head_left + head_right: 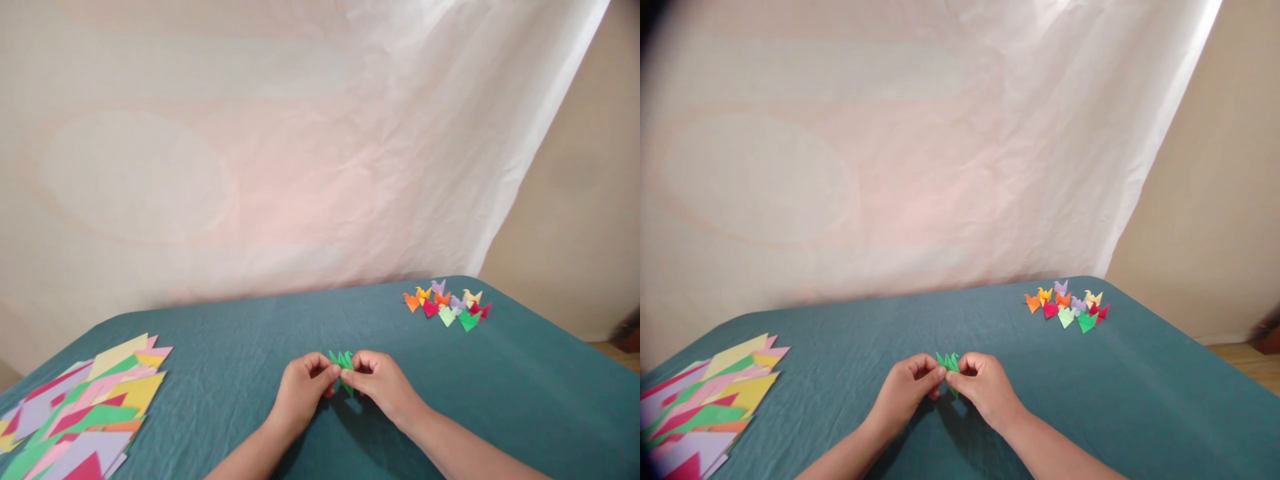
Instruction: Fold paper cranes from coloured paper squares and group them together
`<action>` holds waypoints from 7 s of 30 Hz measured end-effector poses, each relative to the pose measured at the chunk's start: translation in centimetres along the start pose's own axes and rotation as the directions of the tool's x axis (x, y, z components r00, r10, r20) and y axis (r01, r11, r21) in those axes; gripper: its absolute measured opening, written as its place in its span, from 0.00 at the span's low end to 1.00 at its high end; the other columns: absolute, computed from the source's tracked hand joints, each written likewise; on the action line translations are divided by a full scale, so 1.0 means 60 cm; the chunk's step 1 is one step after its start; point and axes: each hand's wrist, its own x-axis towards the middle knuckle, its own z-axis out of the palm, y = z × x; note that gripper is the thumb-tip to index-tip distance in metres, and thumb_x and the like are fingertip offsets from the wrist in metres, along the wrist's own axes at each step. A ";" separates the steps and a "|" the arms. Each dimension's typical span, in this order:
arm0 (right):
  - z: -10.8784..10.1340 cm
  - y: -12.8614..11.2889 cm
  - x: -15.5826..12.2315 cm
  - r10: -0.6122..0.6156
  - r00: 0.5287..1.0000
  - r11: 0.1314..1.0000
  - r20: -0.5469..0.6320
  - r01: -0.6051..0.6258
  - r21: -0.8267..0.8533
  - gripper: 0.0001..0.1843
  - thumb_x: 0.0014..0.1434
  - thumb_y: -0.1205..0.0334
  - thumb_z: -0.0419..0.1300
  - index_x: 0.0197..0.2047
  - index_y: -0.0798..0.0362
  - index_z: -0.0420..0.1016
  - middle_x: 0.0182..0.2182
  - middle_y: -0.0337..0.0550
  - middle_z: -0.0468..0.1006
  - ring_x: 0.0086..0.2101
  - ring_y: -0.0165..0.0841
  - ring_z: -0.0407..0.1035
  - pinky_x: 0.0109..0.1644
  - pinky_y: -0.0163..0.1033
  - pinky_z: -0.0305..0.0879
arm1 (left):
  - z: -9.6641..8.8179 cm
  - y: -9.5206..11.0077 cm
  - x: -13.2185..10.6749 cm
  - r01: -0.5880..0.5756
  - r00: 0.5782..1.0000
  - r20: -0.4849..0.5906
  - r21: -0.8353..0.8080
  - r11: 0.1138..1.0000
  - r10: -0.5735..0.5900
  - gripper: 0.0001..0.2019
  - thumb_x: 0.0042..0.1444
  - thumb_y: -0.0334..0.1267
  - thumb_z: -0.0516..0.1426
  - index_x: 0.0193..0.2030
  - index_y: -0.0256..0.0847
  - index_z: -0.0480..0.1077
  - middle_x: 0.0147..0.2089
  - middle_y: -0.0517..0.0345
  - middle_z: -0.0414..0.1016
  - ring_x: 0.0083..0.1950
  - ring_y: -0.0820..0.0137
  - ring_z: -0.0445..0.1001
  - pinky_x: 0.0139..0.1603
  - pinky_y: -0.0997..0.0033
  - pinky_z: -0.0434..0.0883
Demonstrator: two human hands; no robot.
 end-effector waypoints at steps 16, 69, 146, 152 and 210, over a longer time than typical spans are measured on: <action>-0.002 0.005 0.001 0.027 0.999 0.994 -0.022 -0.024 0.109 0.14 0.50 0.54 0.64 0.24 0.55 0.69 0.18 0.34 0.67 0.20 0.25 0.58 0.24 0.31 0.55 | -0.006 -0.012 0.001 -0.048 0.999 -0.008 0.008 0.999 0.048 0.11 0.52 0.43 0.58 0.26 0.36 0.70 0.23 0.59 0.72 0.26 0.71 0.68 0.30 0.75 0.63; 0.004 -0.025 -0.007 -0.128 0.991 0.986 -0.026 0.131 0.106 0.04 0.53 0.62 0.59 0.30 0.52 0.68 0.24 0.34 0.67 0.27 0.29 0.62 0.31 0.32 0.58 | 0.003 0.010 -0.005 -0.083 0.996 -0.045 -0.194 0.977 0.076 0.07 0.47 0.38 0.61 0.29 0.36 0.75 0.25 0.59 0.74 0.26 0.73 0.69 0.30 0.75 0.66; -0.005 0.010 0.006 -0.048 0.998 0.988 -0.039 0.053 0.145 0.14 0.55 0.51 0.62 0.30 0.55 0.75 0.25 0.39 0.75 0.27 0.30 0.66 0.33 0.34 0.61 | -0.005 0.004 0.002 0.066 0.998 0.029 -0.408 0.910 -0.059 0.16 0.43 0.44 0.67 0.36 0.34 0.76 0.29 0.51 0.80 0.31 0.68 0.77 0.37 0.70 0.73; -0.003 0.002 0.003 -0.065 0.998 0.978 -0.002 0.064 0.201 0.15 0.55 0.50 0.61 0.33 0.55 0.76 0.27 0.40 0.76 0.29 0.31 0.68 0.33 0.34 0.63 | -0.002 0.000 0.004 0.083 0.996 -0.010 -0.371 0.925 -0.094 0.15 0.42 0.43 0.67 0.32 0.33 0.76 0.28 0.50 0.80 0.28 0.69 0.76 0.33 0.72 0.72; 0.009 -0.009 0.003 -0.036 0.997 0.978 -0.075 0.051 0.204 0.10 0.48 0.59 0.65 0.23 0.54 0.70 0.24 0.39 0.76 0.28 0.32 0.69 0.33 0.35 0.62 | 0.004 -0.008 0.003 -0.041 0.996 -0.086 -0.216 0.976 0.023 0.07 0.47 0.35 0.62 0.24 0.39 0.67 0.24 0.56 0.78 0.28 0.67 0.77 0.34 0.73 0.70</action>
